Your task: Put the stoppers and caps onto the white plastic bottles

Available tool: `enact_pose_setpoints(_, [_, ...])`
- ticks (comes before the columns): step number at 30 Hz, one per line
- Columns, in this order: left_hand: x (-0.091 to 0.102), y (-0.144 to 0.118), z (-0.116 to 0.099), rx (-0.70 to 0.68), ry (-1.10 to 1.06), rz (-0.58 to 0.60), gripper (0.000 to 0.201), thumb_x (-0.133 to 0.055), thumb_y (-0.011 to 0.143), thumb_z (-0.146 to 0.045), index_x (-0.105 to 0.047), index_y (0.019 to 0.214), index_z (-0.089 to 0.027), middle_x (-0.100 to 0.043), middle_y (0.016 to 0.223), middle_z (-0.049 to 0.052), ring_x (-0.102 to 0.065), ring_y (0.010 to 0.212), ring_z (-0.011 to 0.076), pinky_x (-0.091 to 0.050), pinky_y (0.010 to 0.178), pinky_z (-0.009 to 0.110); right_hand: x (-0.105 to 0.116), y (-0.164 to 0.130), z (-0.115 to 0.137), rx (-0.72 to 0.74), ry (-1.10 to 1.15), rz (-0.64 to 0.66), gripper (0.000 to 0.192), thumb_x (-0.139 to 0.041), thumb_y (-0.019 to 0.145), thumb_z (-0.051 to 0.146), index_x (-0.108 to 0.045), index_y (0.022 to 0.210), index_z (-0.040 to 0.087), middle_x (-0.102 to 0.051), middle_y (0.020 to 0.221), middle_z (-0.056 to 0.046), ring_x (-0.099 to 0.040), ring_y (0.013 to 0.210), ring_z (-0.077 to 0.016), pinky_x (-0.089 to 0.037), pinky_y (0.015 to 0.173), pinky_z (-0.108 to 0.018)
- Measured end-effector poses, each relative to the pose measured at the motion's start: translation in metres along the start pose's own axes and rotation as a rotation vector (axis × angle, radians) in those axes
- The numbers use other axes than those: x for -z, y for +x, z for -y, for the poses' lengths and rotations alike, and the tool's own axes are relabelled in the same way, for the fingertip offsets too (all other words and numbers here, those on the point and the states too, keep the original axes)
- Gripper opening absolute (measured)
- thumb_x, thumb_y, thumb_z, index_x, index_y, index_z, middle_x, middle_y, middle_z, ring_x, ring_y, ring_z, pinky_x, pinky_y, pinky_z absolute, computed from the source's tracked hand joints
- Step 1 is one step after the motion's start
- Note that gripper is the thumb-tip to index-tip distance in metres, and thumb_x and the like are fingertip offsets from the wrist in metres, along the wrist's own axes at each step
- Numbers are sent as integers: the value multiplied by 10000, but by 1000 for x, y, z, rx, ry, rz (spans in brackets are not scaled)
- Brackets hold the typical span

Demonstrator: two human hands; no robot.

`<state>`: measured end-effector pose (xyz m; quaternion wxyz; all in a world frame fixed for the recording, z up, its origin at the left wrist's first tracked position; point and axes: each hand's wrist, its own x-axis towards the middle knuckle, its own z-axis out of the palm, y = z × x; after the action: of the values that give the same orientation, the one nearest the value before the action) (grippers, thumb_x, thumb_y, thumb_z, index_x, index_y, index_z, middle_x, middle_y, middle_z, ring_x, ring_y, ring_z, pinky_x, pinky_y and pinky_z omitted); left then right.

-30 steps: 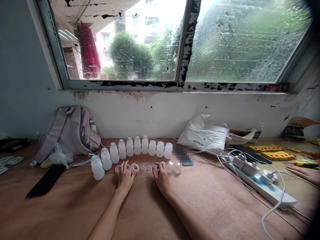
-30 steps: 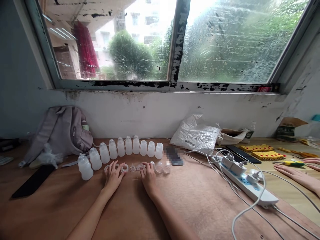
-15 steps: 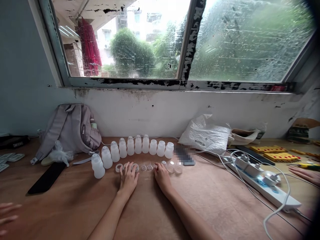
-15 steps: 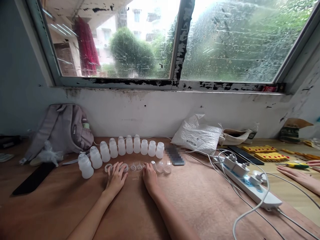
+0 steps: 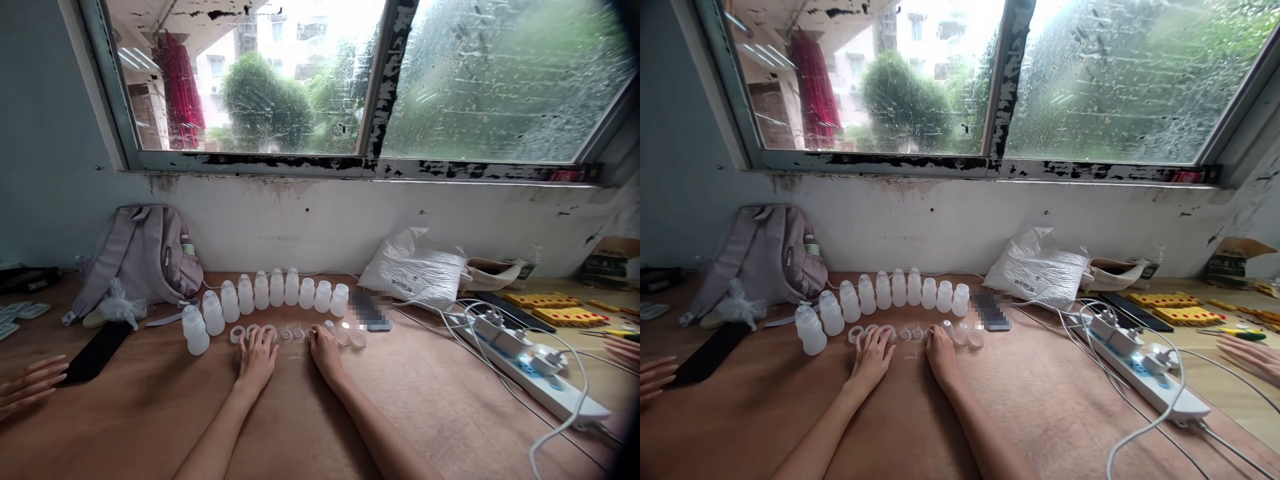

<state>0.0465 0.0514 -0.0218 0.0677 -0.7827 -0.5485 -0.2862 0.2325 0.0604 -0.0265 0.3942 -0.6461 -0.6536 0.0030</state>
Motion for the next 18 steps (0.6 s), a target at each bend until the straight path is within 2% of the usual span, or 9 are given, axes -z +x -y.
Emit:
enact_pose_setpoints(4, [0, 0, 0, -11, -6, 16, 350, -435, 798, -249, -491, 1143, -240, -523, 1174, 77, -428, 1094, 254, -278, 934, 481, -1, 1, -1, -3, 4, -7, 217, -371, 810, 155, -586, 802, 181, -642, 773, -82, -598, 721, -195, -432, 647, -283])
enact_pose_setpoints(7, [1, 0, 0, -14, 0, 20, 354, -429, 799, -245, -489, 1147, -234, -522, 1172, 81, -430, 1094, 256, -310, 914, 459, -2, 1, -1, -10, 12, -14, 233, -363, 804, 151, -585, 875, 163, -644, 828, -100, -601, 768, -205, -439, 679, -298])
enact_pose_setpoints(14, [2, -1, -1, -5, 9, 31, 363, -415, 810, -253, -470, 1168, -227, -509, 1206, 80, -416, 1121, 250, -253, 949, 500, 8, 0, 8, -31, 51, -55, 314, -365, 794, 176, -488, 1079, 130, -614, 824, -91, -584, 728, -208, -451, 636, -313])
enact_pose_setpoints(18, [2, -2, -1, -5, 19, 23, 393, -415, 810, -257, -449, 1196, -196, -494, 1229, 96, -396, 1147, 253, -229, 969, 508, 22, 22, 25, 81, 31, -113, 312, -334, 809, 166, -471, 1088, 132, -569, 919, -104, -558, 767, -194, -447, 664, -304])
